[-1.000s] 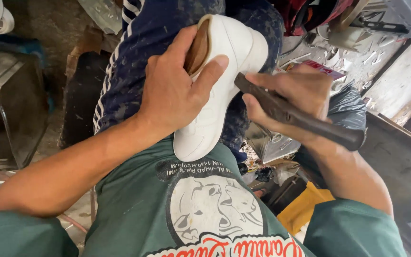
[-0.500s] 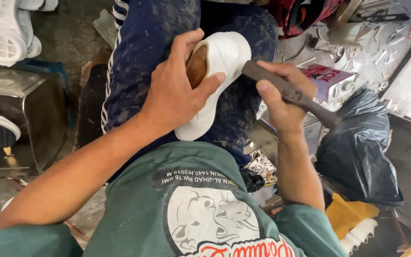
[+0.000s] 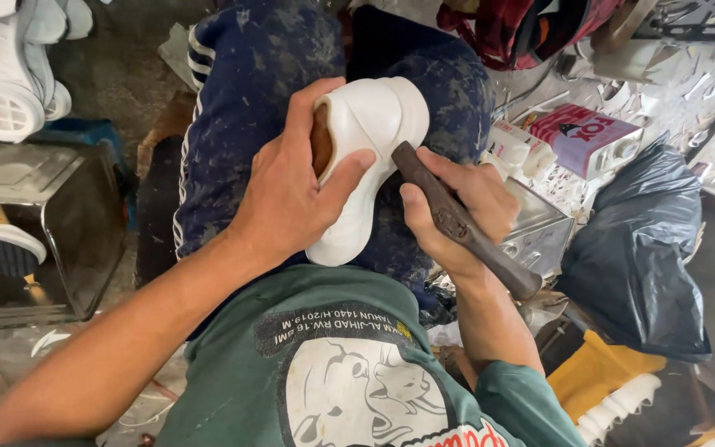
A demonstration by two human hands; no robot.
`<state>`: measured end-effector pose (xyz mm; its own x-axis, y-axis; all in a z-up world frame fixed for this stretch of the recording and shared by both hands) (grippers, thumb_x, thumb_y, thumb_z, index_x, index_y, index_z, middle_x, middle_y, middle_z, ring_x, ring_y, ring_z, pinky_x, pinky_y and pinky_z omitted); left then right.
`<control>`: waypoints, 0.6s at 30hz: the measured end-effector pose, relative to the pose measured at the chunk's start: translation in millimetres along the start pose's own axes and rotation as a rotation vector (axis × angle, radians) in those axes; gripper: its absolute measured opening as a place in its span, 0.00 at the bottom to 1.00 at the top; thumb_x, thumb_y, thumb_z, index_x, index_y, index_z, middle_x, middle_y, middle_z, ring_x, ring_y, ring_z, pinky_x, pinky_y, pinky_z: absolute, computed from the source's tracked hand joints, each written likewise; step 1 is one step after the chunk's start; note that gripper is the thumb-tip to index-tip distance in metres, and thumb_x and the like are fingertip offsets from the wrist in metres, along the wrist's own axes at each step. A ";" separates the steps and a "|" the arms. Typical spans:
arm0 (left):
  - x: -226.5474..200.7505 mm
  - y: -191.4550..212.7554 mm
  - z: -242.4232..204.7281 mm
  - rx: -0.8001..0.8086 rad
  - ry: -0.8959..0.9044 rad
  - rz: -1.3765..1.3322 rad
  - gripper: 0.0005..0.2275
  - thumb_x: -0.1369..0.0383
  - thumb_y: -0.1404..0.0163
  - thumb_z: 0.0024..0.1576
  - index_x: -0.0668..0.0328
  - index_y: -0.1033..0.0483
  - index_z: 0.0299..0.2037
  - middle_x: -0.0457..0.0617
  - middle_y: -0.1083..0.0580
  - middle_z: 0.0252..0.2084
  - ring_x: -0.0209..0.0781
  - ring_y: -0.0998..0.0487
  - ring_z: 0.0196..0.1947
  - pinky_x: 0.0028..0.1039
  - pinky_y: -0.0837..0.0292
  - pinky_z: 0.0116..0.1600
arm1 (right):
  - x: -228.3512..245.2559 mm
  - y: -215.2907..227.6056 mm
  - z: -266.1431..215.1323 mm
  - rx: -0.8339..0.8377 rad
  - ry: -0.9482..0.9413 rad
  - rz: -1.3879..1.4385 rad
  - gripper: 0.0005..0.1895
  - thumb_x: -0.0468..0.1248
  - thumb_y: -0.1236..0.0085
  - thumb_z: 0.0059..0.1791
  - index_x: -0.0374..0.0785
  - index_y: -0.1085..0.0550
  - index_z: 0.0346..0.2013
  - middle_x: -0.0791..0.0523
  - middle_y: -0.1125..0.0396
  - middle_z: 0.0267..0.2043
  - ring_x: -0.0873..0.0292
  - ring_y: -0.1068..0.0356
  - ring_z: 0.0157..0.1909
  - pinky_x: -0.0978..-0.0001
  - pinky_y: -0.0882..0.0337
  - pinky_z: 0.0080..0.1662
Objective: Assembling a shoe by fitting the upper to the sole and trimming excess material with a knife
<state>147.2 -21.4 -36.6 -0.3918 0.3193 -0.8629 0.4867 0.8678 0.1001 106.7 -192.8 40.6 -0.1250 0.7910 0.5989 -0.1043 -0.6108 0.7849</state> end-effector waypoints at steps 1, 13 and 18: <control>0.5 -2.0 -1.2 0.008 -0.018 -0.004 0.27 0.52 0.55 0.62 0.48 0.48 0.69 0.49 0.24 0.47 0.54 0.19 0.40 0.41 0.30 0.43 | -0.2 1.4 -3.0 -0.025 0.015 -0.026 0.16 0.45 0.38 0.52 0.35 0.21 0.44 0.52 0.22 0.38 0.56 0.27 0.29 0.66 0.32 0.39; 9.3 -3.4 -0.2 -0.005 -0.075 0.024 0.28 0.53 0.52 0.65 0.49 0.49 0.70 0.47 0.26 0.34 0.55 0.19 0.32 0.41 0.33 0.36 | -14.4 -9.5 57.3 0.522 -0.001 0.100 0.11 0.40 0.34 0.52 0.35 0.18 0.44 0.55 0.23 0.35 0.64 0.27 0.31 0.71 0.30 0.41; 8.3 2.5 0.9 -0.024 -0.071 0.004 0.27 0.53 0.53 0.63 0.51 0.48 0.69 0.52 0.22 0.41 0.65 0.19 0.40 0.48 0.31 0.40 | -8.0 -12.0 49.3 0.463 0.033 0.115 0.18 0.46 0.40 0.52 0.33 0.18 0.43 0.56 0.23 0.34 0.66 0.30 0.28 0.73 0.32 0.36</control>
<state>145.9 -16.8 -44.0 -0.3334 0.2957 -0.8952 0.4690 0.8757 0.1146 157.6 -190.0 34.2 -0.1417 0.7131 0.6866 0.3621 -0.6082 0.7064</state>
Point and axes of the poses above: each hand's wrist, its own z-axis towards the middle knuckle, its own y-axis out of the back of the hand, x = y × z, the point moved 9 cm from there along z, towards the middle knuckle
